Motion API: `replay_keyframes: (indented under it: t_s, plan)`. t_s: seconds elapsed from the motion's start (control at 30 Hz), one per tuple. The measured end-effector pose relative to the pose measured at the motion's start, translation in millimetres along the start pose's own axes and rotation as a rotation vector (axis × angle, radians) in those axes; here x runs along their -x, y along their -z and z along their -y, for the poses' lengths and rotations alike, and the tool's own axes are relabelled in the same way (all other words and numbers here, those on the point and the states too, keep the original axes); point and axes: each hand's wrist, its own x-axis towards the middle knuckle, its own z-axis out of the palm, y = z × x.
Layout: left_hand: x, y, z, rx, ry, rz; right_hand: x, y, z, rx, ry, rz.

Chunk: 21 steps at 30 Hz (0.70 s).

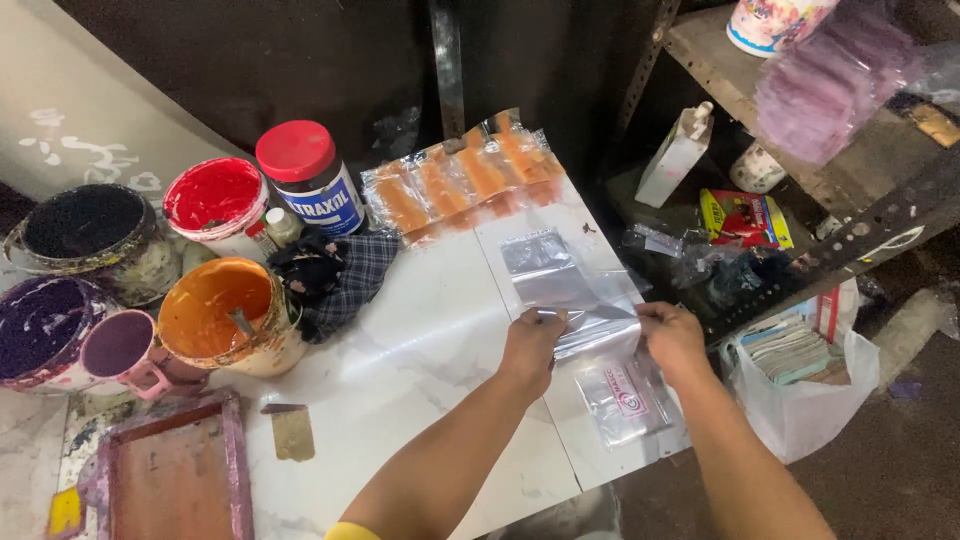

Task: Manual screen printing on plastic bags, followed by cleaning the workspace and separating the bags.

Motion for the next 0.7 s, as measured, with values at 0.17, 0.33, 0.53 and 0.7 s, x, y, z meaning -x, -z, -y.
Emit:
replay_keyframes:
  t_s: [0.17,0.33,0.53,0.7]
  plan:
    - [8.8,-1.9,-4.7,-0.003,0.012,0.028,18.5,2.1,-27.5,0.257,0.231,-0.142]
    - [14.5,1.9,-25.6,0.094,0.098,-0.026,80.6,-13.5,-54.2,0.519,0.411,-0.029]
    - [7.4,-0.4,-16.5,0.140,0.089,-0.021,92.6,-20.0,-83.3,0.826,0.280,-0.015]
    - [9.8,-6.2,-16.4,0.156,0.076,0.006,85.0,-13.4,-82.6,0.522,0.488,-0.156]
